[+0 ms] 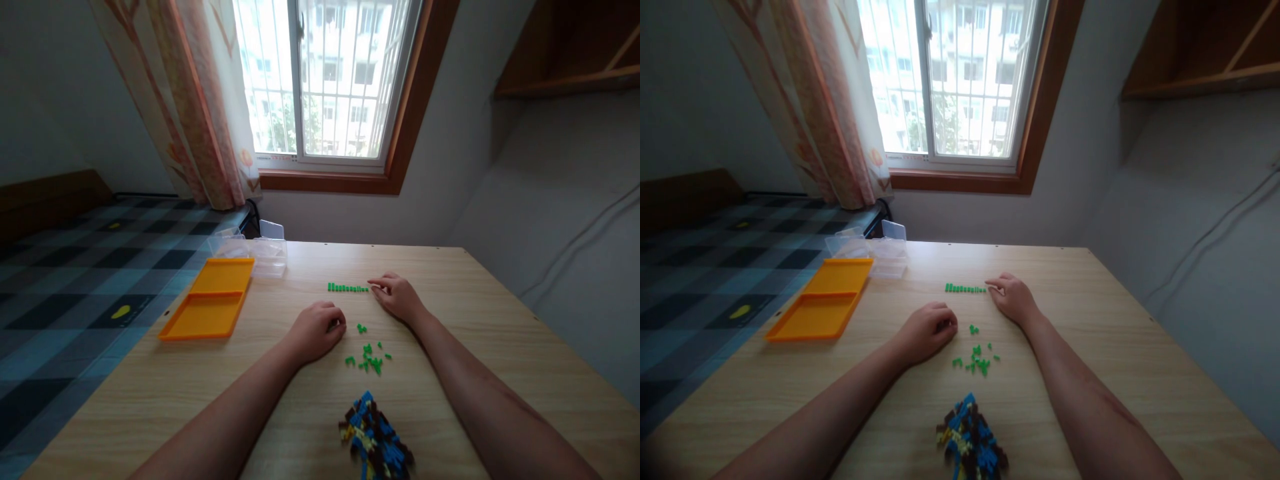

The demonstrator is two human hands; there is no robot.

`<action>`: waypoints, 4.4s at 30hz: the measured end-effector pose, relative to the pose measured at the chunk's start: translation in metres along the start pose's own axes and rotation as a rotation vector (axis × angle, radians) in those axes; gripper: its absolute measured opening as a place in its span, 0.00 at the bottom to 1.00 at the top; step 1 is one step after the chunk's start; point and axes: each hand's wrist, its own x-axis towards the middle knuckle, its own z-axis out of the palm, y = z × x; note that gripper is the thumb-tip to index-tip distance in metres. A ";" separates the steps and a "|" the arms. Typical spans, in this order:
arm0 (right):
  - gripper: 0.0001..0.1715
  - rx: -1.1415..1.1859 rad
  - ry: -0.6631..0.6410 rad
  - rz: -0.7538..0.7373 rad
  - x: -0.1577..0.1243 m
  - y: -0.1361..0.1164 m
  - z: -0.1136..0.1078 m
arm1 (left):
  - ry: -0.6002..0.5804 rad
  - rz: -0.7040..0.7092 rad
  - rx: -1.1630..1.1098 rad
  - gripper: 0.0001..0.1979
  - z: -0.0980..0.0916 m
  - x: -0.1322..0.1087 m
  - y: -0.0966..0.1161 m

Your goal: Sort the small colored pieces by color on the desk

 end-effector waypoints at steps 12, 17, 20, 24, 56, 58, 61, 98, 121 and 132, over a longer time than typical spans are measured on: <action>0.09 -0.068 -0.052 0.023 0.003 -0.005 0.002 | -0.006 -0.004 -0.002 0.05 0.000 0.001 0.000; 0.09 -0.043 -0.041 0.021 0.003 -0.006 0.000 | 0.001 -0.001 0.000 0.05 0.000 0.001 0.000; 0.09 -0.014 -0.014 0.018 0.003 -0.005 0.001 | 0.004 0.004 -0.002 0.05 0.000 0.002 0.000; 0.09 0.119 -0.003 -0.012 0.002 -0.007 0.002 | 0.006 0.007 0.003 0.05 0.000 0.001 0.000; 0.06 -0.203 -0.001 0.430 0.007 -0.026 -0.002 | 0.023 0.105 0.130 0.15 0.004 -0.003 0.001; 0.06 -0.187 0.031 0.421 0.007 -0.025 0.001 | 0.022 0.110 0.135 0.15 0.004 -0.003 0.000; 0.06 -0.172 0.081 0.380 0.006 -0.023 0.005 | 0.017 0.109 0.146 0.16 0.005 -0.003 0.000; 0.10 0.108 -0.062 0.040 0.003 0.001 -0.007 | 0.037 0.119 0.129 0.16 0.006 -0.003 -0.002; 0.11 0.239 -0.065 0.016 -0.002 -0.012 -0.007 | 0.036 0.118 0.135 0.14 0.006 -0.002 -0.002; 0.09 0.334 -0.345 -0.070 -0.008 -0.038 -0.003 | 0.004 0.139 0.191 0.16 0.004 -0.002 0.000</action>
